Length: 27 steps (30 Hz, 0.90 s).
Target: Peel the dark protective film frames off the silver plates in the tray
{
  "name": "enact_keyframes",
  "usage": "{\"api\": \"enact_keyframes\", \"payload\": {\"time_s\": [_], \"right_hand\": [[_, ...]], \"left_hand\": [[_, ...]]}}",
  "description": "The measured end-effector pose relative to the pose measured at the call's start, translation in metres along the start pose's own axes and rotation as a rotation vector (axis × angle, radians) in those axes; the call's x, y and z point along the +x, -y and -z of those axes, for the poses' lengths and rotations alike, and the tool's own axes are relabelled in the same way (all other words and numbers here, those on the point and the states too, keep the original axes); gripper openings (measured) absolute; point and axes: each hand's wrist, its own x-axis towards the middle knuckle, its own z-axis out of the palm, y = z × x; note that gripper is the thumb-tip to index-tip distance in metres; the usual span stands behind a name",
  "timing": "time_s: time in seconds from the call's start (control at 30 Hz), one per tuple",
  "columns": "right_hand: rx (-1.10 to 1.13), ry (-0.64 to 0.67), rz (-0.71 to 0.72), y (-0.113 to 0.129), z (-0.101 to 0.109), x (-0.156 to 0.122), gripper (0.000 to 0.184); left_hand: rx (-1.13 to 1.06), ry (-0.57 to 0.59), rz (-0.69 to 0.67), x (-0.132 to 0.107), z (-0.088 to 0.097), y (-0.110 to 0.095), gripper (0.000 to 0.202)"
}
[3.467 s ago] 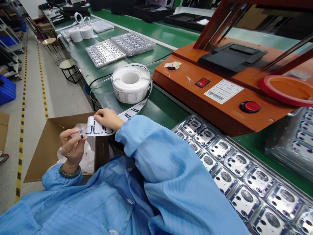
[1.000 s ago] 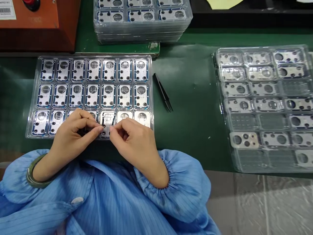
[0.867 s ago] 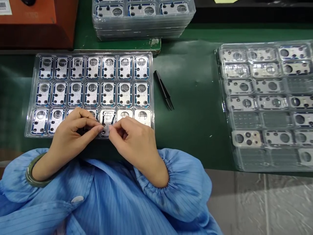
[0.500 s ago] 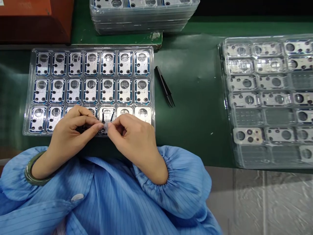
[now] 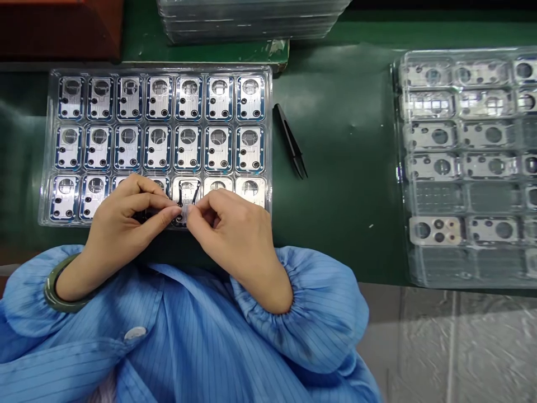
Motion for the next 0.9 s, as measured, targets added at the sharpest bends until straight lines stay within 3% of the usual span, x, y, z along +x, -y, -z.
{"api": "enact_keyframes", "payload": {"time_s": [0.9], "right_hand": [[-0.035,-0.002,-0.011,-0.0015,-0.0011,0.0,0.018]], "left_hand": [[0.026,0.02,0.018,0.0,-0.0005,0.0003,0.007]]}}
